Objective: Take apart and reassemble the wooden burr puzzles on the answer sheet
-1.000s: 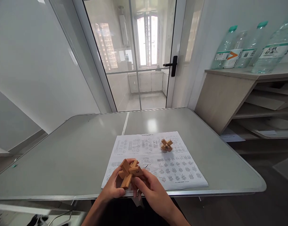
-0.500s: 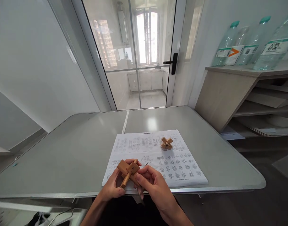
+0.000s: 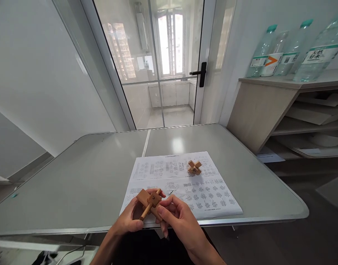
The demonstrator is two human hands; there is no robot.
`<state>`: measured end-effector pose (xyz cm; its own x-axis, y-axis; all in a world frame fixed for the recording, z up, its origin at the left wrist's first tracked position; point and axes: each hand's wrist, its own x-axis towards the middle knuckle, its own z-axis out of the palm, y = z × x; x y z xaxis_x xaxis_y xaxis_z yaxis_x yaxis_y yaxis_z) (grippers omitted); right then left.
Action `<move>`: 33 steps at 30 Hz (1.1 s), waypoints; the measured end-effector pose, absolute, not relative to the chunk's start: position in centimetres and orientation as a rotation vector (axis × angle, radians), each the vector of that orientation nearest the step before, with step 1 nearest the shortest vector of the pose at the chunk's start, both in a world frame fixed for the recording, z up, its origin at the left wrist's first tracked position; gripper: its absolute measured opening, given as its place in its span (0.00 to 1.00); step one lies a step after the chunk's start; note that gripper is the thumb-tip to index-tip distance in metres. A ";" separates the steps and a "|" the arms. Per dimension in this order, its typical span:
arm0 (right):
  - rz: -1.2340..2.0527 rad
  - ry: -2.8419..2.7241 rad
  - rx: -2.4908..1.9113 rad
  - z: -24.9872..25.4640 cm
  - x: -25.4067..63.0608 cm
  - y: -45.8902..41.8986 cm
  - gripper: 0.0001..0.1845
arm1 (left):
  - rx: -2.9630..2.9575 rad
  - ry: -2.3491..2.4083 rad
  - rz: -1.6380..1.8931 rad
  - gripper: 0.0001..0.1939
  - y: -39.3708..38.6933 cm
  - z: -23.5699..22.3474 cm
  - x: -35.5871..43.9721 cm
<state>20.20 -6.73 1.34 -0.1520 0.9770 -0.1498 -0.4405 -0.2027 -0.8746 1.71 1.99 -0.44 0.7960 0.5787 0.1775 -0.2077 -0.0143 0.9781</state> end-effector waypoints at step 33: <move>2.117 -0.239 -0.485 2.6 21.0 -6.5 0.15 | 1.663 0.305 0.806 0.45 2.5 2.4 4.3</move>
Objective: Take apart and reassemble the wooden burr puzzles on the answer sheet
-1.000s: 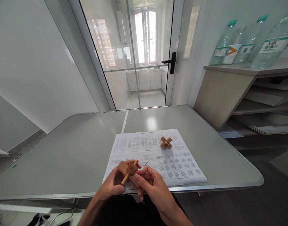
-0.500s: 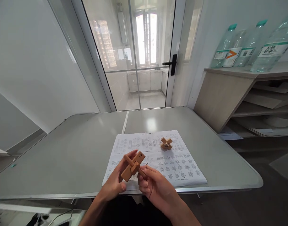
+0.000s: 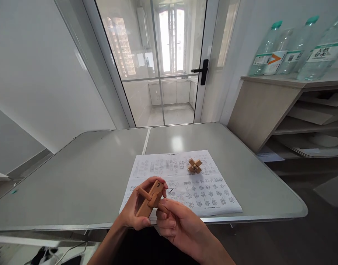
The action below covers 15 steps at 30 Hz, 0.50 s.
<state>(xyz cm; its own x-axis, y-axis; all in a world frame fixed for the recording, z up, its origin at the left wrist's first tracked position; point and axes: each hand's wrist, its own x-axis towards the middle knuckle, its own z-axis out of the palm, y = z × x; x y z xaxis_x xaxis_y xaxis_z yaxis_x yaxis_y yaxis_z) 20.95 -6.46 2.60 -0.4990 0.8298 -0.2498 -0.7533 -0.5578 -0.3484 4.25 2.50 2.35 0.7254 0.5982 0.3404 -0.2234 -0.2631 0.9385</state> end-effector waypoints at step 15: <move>1.180 -1.217 -1.270 2.9 22.8 -8.6 0.27 | 2.247 0.674 0.846 0.39 0.3 6.6 4.4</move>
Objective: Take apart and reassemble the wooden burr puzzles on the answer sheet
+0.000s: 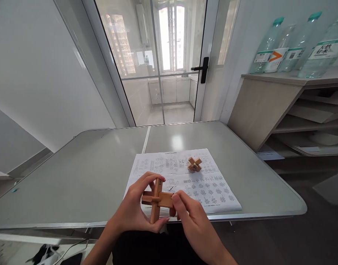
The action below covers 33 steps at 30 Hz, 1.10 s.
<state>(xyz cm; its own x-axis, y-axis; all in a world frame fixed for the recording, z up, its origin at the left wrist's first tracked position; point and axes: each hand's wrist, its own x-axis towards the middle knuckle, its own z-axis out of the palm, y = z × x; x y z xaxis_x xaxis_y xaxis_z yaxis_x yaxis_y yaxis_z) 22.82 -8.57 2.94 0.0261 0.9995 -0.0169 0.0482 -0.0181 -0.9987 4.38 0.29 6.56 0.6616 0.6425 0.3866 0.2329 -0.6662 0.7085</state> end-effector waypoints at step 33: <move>1.153 -1.424 -1.242 1.9 22.5 -8.6 0.21 | 2.706 0.582 1.084 0.39 0.3 4.4 5.7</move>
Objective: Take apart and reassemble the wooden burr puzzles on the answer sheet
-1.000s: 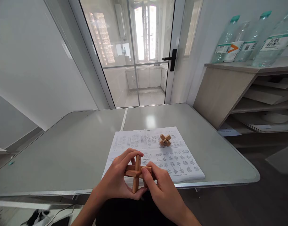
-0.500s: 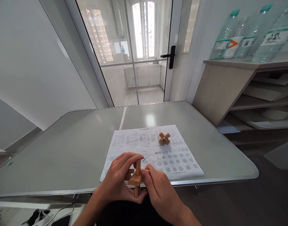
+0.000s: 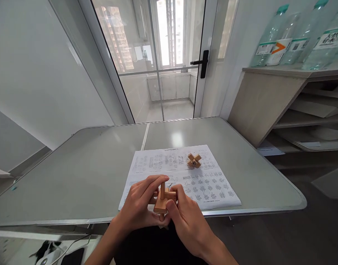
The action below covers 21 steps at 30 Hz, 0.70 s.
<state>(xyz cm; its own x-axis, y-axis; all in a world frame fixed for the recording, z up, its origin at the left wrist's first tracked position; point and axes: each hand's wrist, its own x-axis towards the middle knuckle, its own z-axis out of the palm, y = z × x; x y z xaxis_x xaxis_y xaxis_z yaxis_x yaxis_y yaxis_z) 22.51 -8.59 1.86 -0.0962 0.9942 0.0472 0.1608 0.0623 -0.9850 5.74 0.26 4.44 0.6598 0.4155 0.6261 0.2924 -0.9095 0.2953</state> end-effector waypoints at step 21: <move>1.081 -0.939 -1.262 -0.3 21.8 -5.4 0.31 | 1.928 0.998 0.847 0.22 0.3 0.3 5.3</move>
<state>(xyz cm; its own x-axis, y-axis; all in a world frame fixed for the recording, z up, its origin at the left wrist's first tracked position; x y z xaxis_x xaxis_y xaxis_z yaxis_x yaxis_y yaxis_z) 21.81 -5.36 -0.28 0.2509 0.9674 -0.0343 -0.1010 -0.0090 -0.9948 5.30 0.25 0.28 0.4672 0.8618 0.1976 0.3346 -0.3792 0.8627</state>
